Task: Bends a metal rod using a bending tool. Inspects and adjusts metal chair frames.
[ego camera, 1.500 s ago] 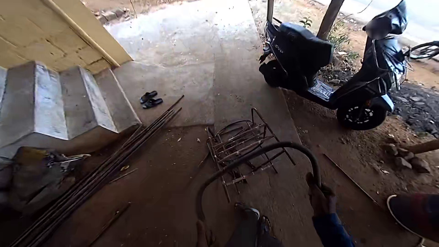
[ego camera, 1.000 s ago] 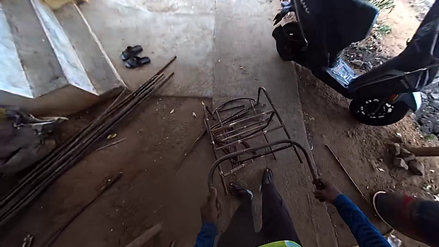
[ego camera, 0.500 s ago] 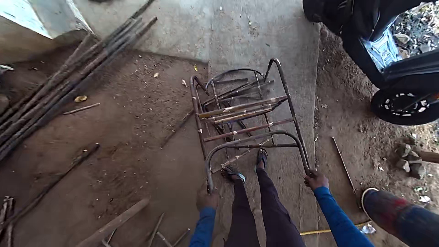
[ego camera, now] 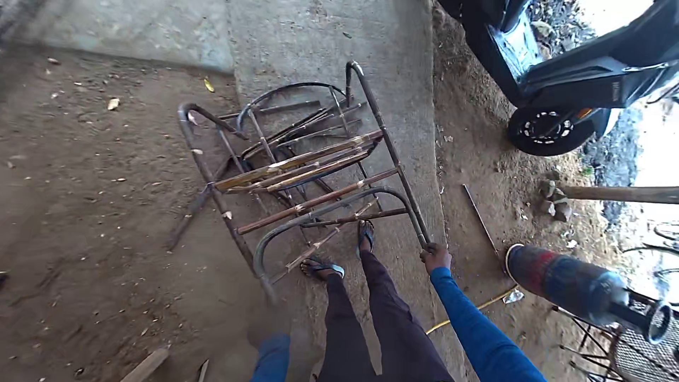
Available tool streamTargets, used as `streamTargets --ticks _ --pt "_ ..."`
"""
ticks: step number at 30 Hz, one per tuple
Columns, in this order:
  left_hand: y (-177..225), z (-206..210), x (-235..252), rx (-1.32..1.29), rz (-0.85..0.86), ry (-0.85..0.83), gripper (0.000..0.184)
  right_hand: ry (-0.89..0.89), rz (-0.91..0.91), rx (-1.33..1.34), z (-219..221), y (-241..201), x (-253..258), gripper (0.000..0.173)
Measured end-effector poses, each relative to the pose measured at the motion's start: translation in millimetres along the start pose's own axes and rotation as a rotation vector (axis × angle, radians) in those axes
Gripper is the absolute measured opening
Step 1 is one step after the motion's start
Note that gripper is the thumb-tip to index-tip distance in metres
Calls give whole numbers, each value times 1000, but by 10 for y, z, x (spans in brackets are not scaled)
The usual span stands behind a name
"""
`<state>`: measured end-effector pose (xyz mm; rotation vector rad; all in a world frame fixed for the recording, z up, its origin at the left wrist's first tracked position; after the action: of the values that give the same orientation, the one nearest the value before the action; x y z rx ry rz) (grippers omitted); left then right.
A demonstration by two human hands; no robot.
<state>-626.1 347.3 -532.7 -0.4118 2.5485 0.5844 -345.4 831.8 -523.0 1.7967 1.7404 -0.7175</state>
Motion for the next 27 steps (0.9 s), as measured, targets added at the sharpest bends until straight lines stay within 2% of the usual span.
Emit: streamTargets --ticks 5,11,17,21,27 --pt "123 -30 -51 43 36 38 67 104 7 175 11 26 -77 56" --pt "201 -34 -29 1 42 30 62 213 -68 177 29 46 -146 53" --pt "248 -16 -69 65 43 12 67 246 -69 239 62 20 -99 49" --pt "335 22 -139 143 70 2 71 273 -77 301 33 -14 -110 58" --pt "418 -3 -188 124 99 17 69 317 -120 257 5 -48 -57 59"
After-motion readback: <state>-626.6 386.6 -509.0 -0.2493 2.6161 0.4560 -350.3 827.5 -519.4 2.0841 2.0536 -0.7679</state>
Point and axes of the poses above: each hand's wrist, its own x-axis towards the middle knuckle, its own z-axis out of the palm, y = z × x, the point moved 8 cm from there along x, towards the middle knuckle, and after that the axes turned 15 degrees about -x, right-handed, at the moved point
